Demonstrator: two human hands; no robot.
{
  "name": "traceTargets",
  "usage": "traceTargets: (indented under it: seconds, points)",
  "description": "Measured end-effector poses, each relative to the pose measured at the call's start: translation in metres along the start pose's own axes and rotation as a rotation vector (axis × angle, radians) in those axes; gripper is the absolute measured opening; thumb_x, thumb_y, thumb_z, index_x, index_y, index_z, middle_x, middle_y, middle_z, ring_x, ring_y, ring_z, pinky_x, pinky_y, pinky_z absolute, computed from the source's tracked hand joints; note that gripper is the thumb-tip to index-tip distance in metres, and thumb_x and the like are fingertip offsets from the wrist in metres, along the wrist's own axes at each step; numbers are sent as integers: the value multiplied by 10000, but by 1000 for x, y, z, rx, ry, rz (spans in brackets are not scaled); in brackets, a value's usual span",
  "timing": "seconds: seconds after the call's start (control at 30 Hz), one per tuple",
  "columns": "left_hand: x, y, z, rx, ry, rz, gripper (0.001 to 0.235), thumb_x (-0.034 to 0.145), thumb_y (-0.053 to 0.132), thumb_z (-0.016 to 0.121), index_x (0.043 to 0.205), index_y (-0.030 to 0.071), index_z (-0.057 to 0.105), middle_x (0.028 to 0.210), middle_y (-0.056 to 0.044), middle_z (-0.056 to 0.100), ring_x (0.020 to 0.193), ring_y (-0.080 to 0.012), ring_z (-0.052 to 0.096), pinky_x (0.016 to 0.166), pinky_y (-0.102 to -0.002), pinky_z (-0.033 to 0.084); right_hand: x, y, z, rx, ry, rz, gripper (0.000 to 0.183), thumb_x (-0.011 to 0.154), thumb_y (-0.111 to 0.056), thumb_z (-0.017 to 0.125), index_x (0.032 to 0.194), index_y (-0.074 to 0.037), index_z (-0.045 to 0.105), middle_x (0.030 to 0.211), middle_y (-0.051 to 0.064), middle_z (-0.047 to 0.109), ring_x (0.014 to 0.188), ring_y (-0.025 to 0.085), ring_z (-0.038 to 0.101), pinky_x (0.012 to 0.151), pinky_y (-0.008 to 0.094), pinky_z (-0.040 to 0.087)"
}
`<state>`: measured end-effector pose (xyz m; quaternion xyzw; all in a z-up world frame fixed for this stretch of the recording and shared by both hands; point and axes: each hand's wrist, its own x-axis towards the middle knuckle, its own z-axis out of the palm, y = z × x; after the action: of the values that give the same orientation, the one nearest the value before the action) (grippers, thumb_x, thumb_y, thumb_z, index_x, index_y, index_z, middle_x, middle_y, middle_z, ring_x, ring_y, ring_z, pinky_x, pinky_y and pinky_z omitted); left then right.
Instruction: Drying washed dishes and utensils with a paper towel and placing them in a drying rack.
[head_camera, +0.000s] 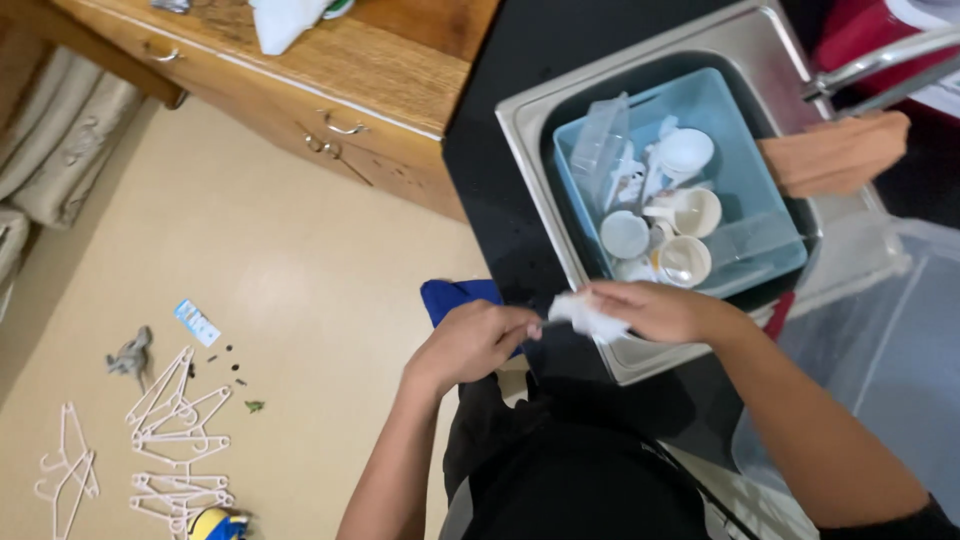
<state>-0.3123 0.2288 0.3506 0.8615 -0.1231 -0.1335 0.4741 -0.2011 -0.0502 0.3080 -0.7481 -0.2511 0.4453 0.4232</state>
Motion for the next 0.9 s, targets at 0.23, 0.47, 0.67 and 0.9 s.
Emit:
traceTargets:
  seconds: [0.23, 0.47, 0.67, 0.9]
  points:
    - [-18, 16, -11, 82, -28, -96, 186, 918, 160, 641, 1055, 128, 763, 836, -124, 748, 805, -332, 711, 697, -424, 529, 14, -51, 13, -138, -98, 213, 350, 977, -233, 622, 1283, -109, 739, 948, 49, 819, 819, 112, 736, 769, 233, 554]
    - [-19, 0, 14, -168, 239, -299, 196, 1000, 190, 596, 1068, 91, 750, 698, -136, 683, 600, -274, 671, 585, -369, 499, 31, -9, 28, 874, 646, -345, 418, 1056, -134, 599, 1427, 7, 467, 1257, 117, 671, 1066, 227, 698, 977, 373, 566]
    - [-13, -13, 81, -379, 557, -286, 199, 1040, 177, 566, 1128, 48, 690, 723, -166, 680, 618, -313, 643, 570, -368, 504, 36, -48, 104, 1381, 339, -203, 461, 996, -262, 528, 1397, -35, 509, 1311, 136, 661, 1145, 253, 683, 972, 422, 567]
    - [-27, -22, 73, -225, 334, -205, 221, 1061, 224, 508, 1094, 73, 665, 833, -163, 734, 721, -338, 727, 612, -403, 518, 52, -5, 122, 1151, 659, -72, 323, 1069, -247, 575, 1250, 17, 618, 1024, 135, 714, 874, 191, 685, 778, 352, 595]
